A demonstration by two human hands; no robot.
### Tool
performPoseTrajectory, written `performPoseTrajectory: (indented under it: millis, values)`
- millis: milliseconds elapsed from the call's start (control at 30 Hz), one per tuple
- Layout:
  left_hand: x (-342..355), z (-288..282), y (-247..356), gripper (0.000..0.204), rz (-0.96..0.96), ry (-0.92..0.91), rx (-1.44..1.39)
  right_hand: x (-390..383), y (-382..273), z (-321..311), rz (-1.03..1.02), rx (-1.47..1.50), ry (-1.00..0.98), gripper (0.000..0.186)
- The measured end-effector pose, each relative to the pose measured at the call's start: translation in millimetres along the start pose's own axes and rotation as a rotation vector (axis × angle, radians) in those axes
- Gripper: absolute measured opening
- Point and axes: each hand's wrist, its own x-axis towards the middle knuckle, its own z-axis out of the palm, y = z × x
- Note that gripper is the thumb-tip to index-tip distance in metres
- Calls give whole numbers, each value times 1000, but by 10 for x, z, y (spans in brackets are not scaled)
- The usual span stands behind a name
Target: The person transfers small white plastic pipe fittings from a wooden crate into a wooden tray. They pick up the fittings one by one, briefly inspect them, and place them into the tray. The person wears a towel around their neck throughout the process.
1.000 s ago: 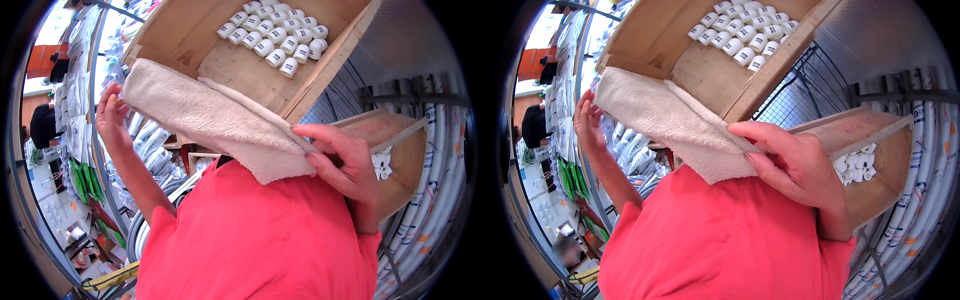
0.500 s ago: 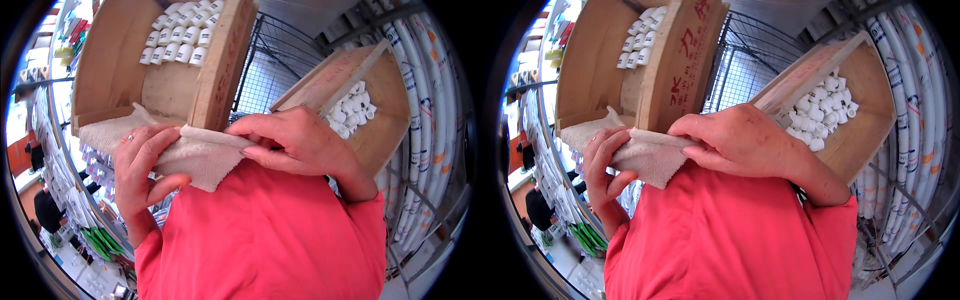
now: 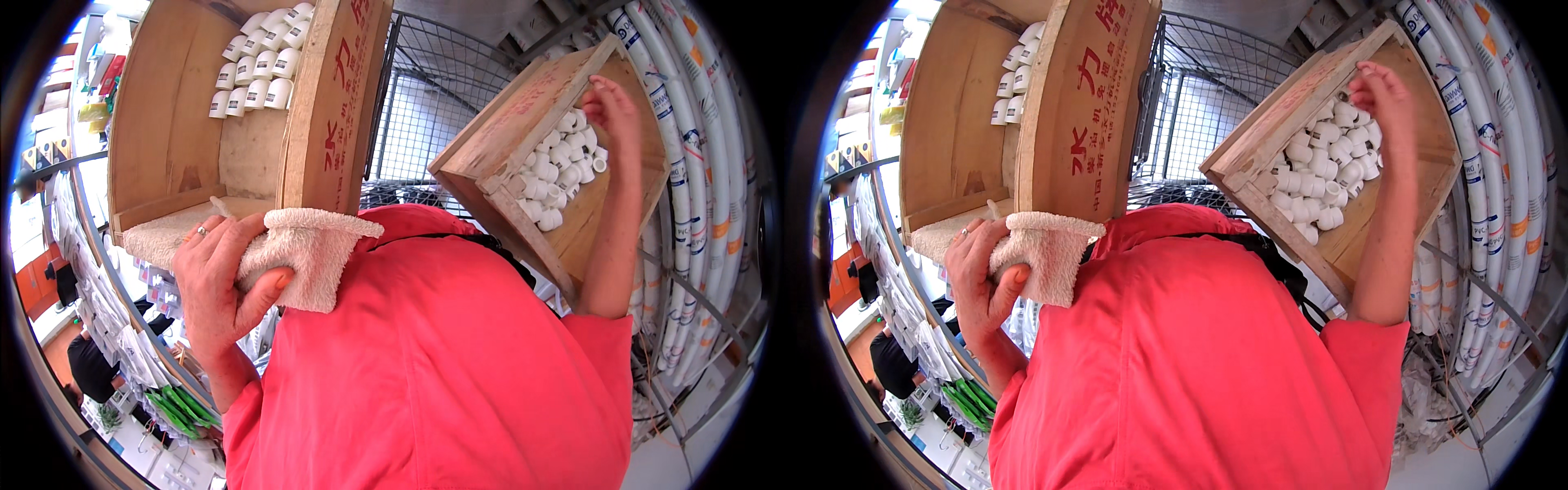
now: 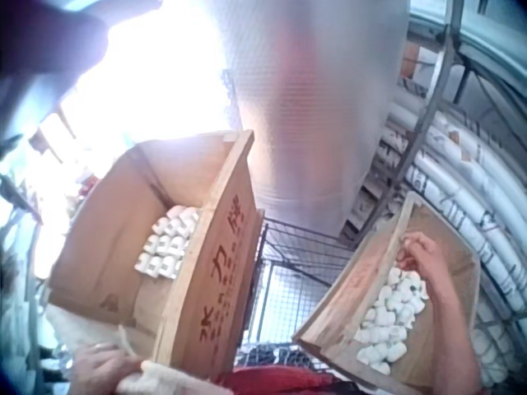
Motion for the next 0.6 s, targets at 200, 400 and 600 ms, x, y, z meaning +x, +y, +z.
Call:
performPoseTrajectory:
  millis: [200,400,600]
  values:
    - [30,-24,50,53,-16,-5,20,227,476,-161,-124,-72,54,32]
    - [14,-41,49,47,3,5,32,471,1199,-303,73,-199,54,28]
    - [-38,-20,14,44,-5,44,39,458,1957,-137,-207,-745,-239,40]
